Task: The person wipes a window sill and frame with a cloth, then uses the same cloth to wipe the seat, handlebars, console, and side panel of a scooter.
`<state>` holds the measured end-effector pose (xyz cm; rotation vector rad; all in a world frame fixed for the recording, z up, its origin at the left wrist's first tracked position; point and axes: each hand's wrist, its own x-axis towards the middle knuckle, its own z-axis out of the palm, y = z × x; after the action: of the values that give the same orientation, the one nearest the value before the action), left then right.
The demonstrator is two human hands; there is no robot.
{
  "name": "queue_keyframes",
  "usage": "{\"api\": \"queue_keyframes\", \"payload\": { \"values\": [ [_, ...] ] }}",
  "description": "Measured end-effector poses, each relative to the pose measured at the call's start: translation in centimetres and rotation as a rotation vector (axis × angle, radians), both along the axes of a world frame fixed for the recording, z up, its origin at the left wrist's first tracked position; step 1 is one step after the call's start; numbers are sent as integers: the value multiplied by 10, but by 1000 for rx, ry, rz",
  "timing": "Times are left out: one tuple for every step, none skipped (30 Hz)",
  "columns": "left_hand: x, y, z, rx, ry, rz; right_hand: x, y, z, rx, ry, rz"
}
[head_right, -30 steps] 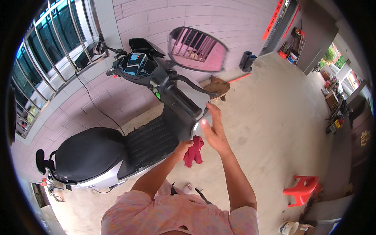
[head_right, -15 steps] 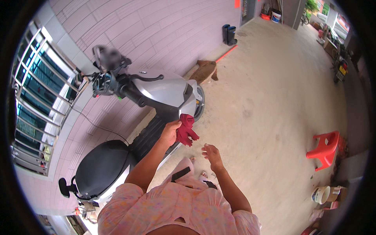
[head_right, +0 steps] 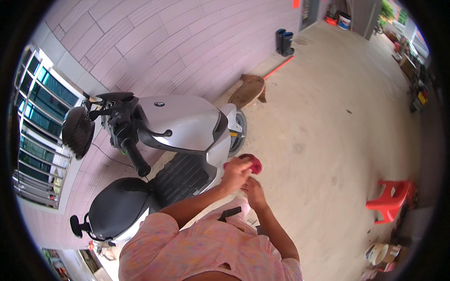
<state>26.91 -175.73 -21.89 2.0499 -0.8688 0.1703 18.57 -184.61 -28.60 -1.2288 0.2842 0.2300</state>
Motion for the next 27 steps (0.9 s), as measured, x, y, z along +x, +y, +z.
{"api": "queue_keyframes", "payload": {
  "values": [
    [-2,-10,7,44,-14,-36,14,-7,7,14,-180,7],
    [-1,-22,13,81,-38,-78,28,-15,-2,614,-29,-144],
    [0,-33,9,99,-109,-96,37,-30,-9,606,-21,-120],
    [2,-39,6,120,-185,-111,48,-44,-10,842,-136,-59],
    [8,-32,9,82,-169,-241,63,-46,7,947,-165,-9],
    [10,-30,9,79,-81,-294,78,-49,24,1053,-188,45],
    [13,-27,11,53,-26,-333,93,-53,44,1151,-211,102],
    [17,-26,12,27,34,-378,105,-55,61,1274,-193,199],
    [22,-24,14,28,36,-346,112,-58,44,1041,-158,27],
    [28,-24,16,25,33,-375,117,-62,30,783,-91,-124],
    [34,-18,18,29,29,-389,128,-57,43,866,-79,5],
    [37,-10,21,37,28,-349,139,-51,56,948,-63,137],
    [40,-6,28,57,36,-288,151,-45,66,932,-110,125],
    [43,-2,34,74,47,-223,163,-40,76,915,-154,112],
    [47,2,39,72,42,-188,176,-39,76,881,-173,164],
    [49,7,45,24,-11,-73,188,-35,74,856,-188,222],
    [51,12,48,-26,-66,36,199,-33,72,828,-204,275],
    [52,18,47,-23,-69,74,211,-31,71,800,-222,328],
    [51,26,44,-84,65,196,221,-28,69,777,-237,383],
    [48,36,39,-151,194,317,229,-22,76,770,-225,370],
    [40,49,25,-156,277,459,237,-15,82,765,-211,356],
    [31,62,7,-168,359,597,246,-9,89,756,-199,340],
    [21,78,-12,-243,410,783,261,-9,83,706,-290,455],
    [8,94,-21,-318,463,970,269,-6,93,836,-195,521],
    [2,104,-3,-673,622,1153,278,-7,104,954,-90,573],
    [-4,115,17,-822,588,1359,286,-6,117,1059,23,623],
    [-21,131,27,-846,377,1437,287,1,124,814,-158,609]
  ]
}}
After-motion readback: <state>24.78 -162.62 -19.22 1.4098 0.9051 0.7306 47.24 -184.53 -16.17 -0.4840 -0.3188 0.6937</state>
